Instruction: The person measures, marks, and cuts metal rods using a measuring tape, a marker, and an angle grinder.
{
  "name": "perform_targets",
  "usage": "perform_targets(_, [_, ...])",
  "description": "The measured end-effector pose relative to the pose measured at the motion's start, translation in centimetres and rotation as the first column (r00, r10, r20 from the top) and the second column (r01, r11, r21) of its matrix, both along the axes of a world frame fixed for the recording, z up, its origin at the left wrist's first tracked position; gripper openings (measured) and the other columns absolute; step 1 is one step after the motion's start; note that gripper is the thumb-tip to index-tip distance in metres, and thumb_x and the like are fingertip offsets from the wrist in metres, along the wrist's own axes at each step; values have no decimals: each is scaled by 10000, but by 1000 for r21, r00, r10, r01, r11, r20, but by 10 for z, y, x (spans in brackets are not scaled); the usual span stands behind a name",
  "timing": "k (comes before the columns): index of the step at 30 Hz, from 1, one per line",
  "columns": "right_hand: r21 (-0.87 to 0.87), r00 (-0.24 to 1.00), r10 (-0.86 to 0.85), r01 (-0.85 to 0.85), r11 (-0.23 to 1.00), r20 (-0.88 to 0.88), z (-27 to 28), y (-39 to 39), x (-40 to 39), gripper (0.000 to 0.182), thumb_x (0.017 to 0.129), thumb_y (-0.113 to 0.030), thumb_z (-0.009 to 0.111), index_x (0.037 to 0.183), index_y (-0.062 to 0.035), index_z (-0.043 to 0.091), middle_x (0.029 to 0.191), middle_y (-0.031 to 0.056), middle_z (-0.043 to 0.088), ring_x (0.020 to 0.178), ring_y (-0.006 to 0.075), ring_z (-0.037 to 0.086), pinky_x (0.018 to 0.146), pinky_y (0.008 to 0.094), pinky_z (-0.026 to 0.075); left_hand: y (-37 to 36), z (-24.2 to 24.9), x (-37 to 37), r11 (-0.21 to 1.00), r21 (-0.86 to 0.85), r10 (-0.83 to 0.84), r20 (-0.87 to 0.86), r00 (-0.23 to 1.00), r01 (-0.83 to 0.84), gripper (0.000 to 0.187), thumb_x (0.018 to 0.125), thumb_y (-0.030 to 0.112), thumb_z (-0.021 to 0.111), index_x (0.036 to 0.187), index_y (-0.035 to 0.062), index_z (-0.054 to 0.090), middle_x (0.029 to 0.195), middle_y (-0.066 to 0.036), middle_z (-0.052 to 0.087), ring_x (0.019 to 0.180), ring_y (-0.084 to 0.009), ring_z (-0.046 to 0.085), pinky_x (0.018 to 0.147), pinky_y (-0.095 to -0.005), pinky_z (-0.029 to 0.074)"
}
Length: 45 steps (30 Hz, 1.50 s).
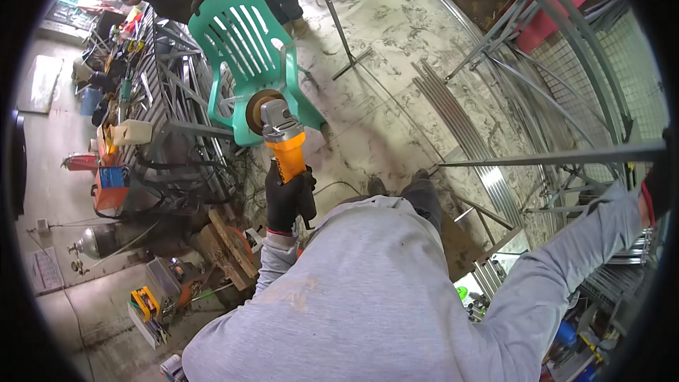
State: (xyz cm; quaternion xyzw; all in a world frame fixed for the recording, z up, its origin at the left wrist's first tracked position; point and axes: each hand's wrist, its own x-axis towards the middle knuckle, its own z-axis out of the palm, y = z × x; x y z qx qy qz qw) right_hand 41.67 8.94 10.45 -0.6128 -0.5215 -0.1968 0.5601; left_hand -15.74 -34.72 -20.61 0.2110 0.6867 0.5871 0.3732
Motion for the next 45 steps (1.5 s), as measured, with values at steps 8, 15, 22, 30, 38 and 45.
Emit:
perform_targets(8, [101,825,551,-563,820,123,12,-59,-153,439,1102,-400,599,1227,20,575,699,80,645,613,195,632,590,321,535,31,6,2,986,142,-92,47,995,85,312,819,74,785,1085,41,627,878,-34,693,734,-143,681,676,-311,558])
perform_targets(15, [298,786,606,-553,778,-121,3,-59,-173,311,1005,-296,781,1206,-58,787,712,-37,587,610,39,516,581,243,392,48,18,23,978,153,-156,62,986,145,344,808,89,818,1094,39,632,928,-35,709,788,-136,680,712,-306,546])
perform_targets(22, [287,694,646,-579,763,-317,6,-58,-181,315,1016,-229,773,1258,-33,727,716,-71,490,608,16,438,546,230,336,65,30,41,959,203,-206,15,978,199,458,817,119,834,1218,43,627,952,5,665,791,-90,627,707,-289,526])
perform_targets(30, [247,537,801,-765,595,-265,-16,-56,-154,271,1168,-299,534,1063,-60,607,783,-12,615,653,103,553,632,299,471,97,45,71,920,275,-228,-204,952,280,354,820,90,813,1127,35,644,890,-9,669,750,-108,637,689,-295,529])
perform_targets(38, [180,581,814,-799,573,-12,53,-103,-119,462,1160,-300,493,1515,-14,571,1104,52,727,963,112,664,870,278,536,135,101,126,825,437,-350,-103,931,358,387,807,27,806,1157,37,638,930,-22,693,753,-113,659,680,-285,545])
perform_targets(45, [3,551,826,-832,555,-118,79,-118,-82,437,1160,-313,498,1494,-51,605,1148,66,748,989,148,722,901,311,570,148,116,155,767,422,-513,-49,857,483,366,819,82,838,1118,41,630,875,-16,679,703,-95,640,632,-279,530])
